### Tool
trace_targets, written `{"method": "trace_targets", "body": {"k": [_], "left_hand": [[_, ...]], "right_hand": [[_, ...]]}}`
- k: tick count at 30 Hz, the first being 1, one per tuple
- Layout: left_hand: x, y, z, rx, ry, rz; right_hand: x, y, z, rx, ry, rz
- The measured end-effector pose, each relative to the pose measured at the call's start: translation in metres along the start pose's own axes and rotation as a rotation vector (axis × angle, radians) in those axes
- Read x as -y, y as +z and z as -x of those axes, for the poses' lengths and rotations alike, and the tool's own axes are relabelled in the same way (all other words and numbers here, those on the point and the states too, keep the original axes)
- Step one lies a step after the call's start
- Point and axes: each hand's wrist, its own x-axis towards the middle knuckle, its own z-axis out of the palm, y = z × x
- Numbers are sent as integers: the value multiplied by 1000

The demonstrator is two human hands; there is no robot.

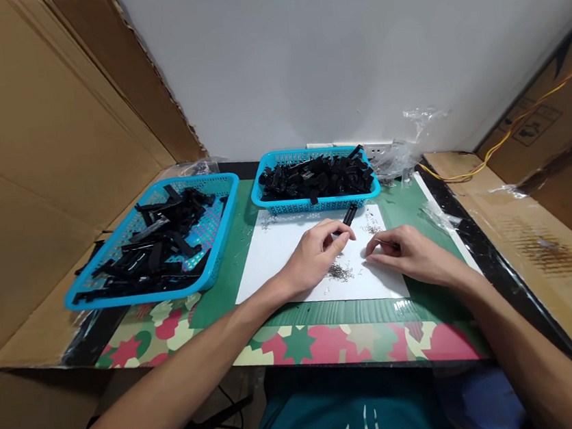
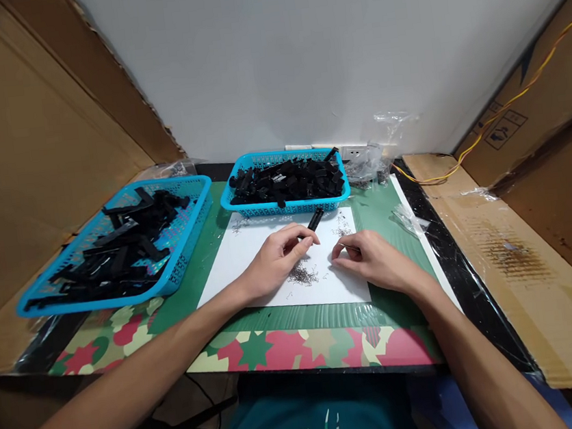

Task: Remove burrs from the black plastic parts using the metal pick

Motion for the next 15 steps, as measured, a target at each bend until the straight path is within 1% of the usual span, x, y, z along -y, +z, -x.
{"method": "trace_targets", "body": {"k": [6,11,15], "left_hand": [[-3,0,1,2,2,0],[-1,1,2,37,16,-20],[1,3,4,62,33,-56]], "right_hand": [[2,4,-1,46,-3,1],[2,3,0,85,-1,11],[4,4,0,28,-20,-33]]}}
